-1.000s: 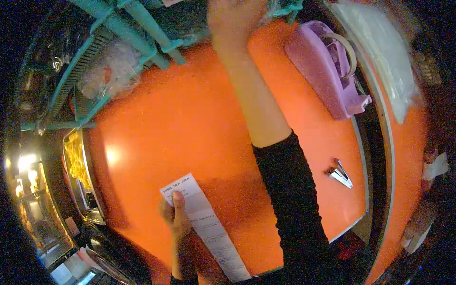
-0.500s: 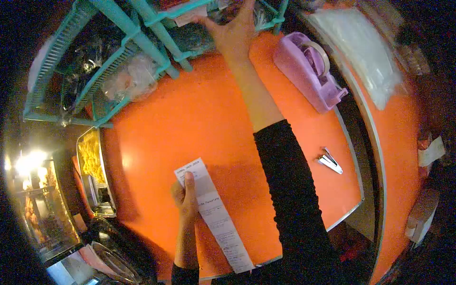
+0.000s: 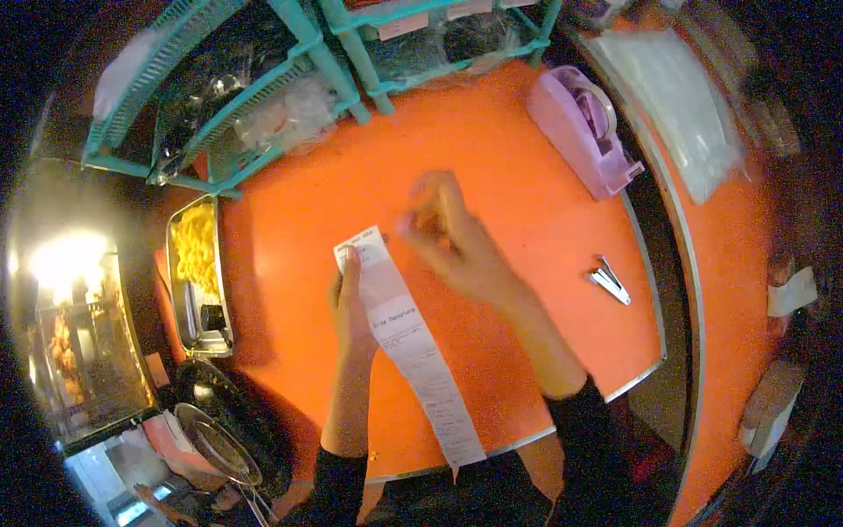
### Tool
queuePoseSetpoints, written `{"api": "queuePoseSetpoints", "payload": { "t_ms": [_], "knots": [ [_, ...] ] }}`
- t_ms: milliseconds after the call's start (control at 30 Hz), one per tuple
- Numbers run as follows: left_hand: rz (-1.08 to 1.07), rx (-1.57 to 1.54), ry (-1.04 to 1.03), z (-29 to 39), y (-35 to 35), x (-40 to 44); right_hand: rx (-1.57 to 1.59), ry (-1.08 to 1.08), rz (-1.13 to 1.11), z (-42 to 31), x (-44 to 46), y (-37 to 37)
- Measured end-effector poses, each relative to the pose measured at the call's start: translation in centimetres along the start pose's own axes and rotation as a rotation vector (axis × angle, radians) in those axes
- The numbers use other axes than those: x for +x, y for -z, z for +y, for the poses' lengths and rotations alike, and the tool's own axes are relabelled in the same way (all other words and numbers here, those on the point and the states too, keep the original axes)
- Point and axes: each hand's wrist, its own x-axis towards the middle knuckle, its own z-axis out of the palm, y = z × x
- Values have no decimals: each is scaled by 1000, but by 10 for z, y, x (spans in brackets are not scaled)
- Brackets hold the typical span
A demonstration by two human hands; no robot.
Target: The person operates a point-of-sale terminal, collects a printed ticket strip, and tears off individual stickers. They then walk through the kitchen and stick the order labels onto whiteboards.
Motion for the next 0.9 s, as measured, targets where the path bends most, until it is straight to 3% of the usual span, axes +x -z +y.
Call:
{"api": "queuePoseSetpoints", "payload": {
  "t_ms": [267,333,433,500,533,600,667,733,833,900],
  "knots": [
    [-143,-4,37,16,-15,-17,-23,77,177,-1,-43,-29],
    [-137,47,-224,13,-19,-23,-85,99,216,2,-45,-30],
    [-28,83,-287,12,-22,-34,-122,109,328,2,-46,-29],
    [23,72,-306,12,-29,-40,-345,230,385,-8,-46,-28],
    [76,64,-324,12,-31,-42,-345,231,383,-14,-46,-27],
    [72,151,-370,10,-30,-43,-624,443,317,-22,-45,-23],
    [66,241,-412,6,-26,-42,-642,456,257,-20,-45,-20],
    [-10,421,-609,-1,-22,-37,-664,466,203,-17,-45,-14],
    [-129,497,-682,2,-21,-38,-597,500,195,-16,-42,-7],
    [-105,410,-615,6,-27,-44,-545,508,111,-19,-43,-3]
  ]
}}
